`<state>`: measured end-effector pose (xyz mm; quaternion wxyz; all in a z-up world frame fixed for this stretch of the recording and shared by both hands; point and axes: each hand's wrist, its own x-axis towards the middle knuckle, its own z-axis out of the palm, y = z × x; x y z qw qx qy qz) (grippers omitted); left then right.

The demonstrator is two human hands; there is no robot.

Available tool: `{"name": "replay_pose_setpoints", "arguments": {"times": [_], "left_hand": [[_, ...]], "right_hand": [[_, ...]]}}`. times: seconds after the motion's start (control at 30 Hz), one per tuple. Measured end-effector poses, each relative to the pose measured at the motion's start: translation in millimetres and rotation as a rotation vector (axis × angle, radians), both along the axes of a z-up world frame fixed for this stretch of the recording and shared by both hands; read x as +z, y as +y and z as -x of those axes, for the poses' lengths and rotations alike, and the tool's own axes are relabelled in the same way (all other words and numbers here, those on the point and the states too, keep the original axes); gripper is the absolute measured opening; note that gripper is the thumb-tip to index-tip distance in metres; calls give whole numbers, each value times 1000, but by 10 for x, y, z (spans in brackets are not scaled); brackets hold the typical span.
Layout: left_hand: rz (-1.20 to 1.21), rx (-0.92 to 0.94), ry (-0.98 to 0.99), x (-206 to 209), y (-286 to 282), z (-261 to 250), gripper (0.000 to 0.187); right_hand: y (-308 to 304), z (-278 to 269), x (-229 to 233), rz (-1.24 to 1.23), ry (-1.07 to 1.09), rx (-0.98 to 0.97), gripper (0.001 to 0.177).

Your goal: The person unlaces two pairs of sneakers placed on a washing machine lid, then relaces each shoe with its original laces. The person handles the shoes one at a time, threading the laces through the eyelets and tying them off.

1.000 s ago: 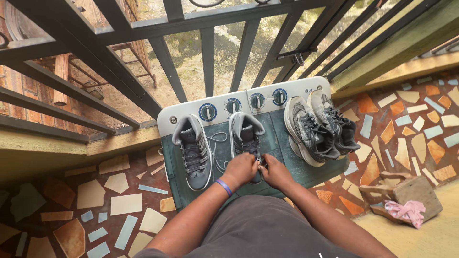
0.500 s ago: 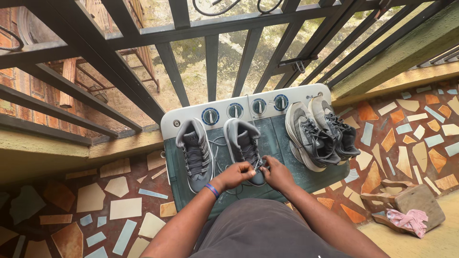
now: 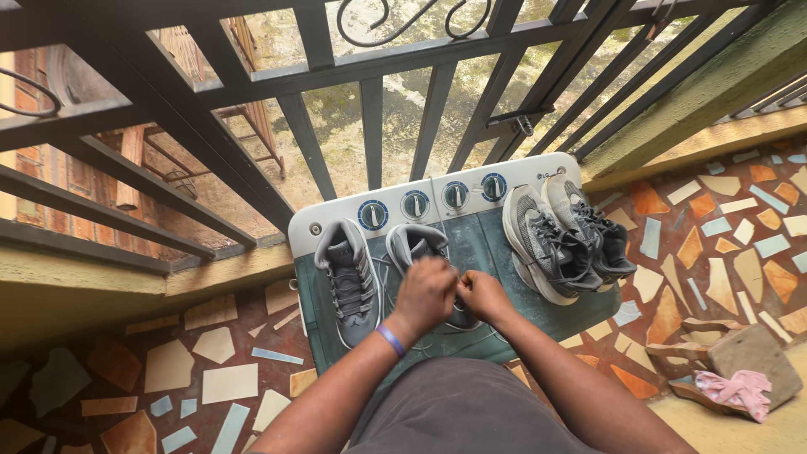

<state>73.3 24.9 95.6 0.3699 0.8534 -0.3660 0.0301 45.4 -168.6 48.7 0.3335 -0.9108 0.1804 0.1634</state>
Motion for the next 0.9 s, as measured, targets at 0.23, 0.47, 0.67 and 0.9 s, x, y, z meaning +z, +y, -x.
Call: {"name": "replay_pose_setpoints", "arguments": {"times": [0.23,0.47,0.67,0.9], "left_hand": [[-267,169,-109,98,-30,-656,75],[-449,197,48,-38,-169,-544,78],[-433,198,48,-115,-200,-649,80],[-474,314,198,-77,-212,-610,80]], "right_hand": [[-125,370,-278,49,-256,229,12],[-191,1134,-87,-105,-132,514,13],[-18,767,354,38,-181,180,28],[213,330,272,410,-169,263,30]]}}
